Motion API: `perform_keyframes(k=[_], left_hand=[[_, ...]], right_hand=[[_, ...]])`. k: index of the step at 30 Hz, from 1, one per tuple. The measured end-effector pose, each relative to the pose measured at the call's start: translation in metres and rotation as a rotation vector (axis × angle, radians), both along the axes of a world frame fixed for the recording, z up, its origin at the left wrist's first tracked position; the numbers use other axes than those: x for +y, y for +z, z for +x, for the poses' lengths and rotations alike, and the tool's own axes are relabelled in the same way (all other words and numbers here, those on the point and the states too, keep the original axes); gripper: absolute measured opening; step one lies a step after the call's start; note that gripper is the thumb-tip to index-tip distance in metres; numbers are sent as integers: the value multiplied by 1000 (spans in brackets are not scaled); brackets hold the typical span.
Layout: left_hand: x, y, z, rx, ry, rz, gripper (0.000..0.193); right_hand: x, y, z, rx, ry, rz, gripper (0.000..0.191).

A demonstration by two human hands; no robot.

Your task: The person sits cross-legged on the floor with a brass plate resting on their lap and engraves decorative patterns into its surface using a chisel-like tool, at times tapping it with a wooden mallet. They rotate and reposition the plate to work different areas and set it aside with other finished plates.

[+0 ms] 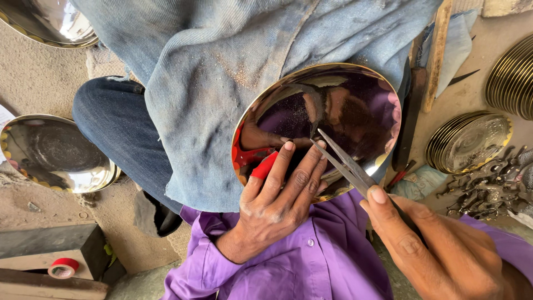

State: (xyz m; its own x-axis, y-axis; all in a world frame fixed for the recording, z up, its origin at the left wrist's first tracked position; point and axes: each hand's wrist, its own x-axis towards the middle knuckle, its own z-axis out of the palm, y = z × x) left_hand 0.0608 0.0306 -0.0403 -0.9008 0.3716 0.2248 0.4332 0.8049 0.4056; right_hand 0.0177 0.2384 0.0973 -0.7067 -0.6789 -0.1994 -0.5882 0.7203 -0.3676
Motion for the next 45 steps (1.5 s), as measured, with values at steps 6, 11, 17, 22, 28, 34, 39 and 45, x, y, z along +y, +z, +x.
perform_keyframes(k=[6,11,17,22,28,34,39,45], left_hand=[[1,0,0,3,1,-4,32],[1,0,0,6,4,-5,32],[0,1,-1,-3,2,1,32],[2,0,-1,8,7,-14,32],[1,-1,0,12,10,-26,33],[0,1,-1,20,9,-12,32],[0,1,-1,16,0,-20,32],[-1,2,-1,18,0,-19,32]], right_hand=[[-1,-3,2,15,-30,-23,41],[-3,-2,4,-10,-76,-37,43],[-5,-2,4,-32,-120,-65,43],[-4,-2,2,-22,-89,-58,44],[-3,-4,2,-8,-67,-54,44],[-2,-1,4,-9,-47,-27,44],[-4,2,8,-58,-106,16,46],[-6,4,11,-95,-141,19,48]])
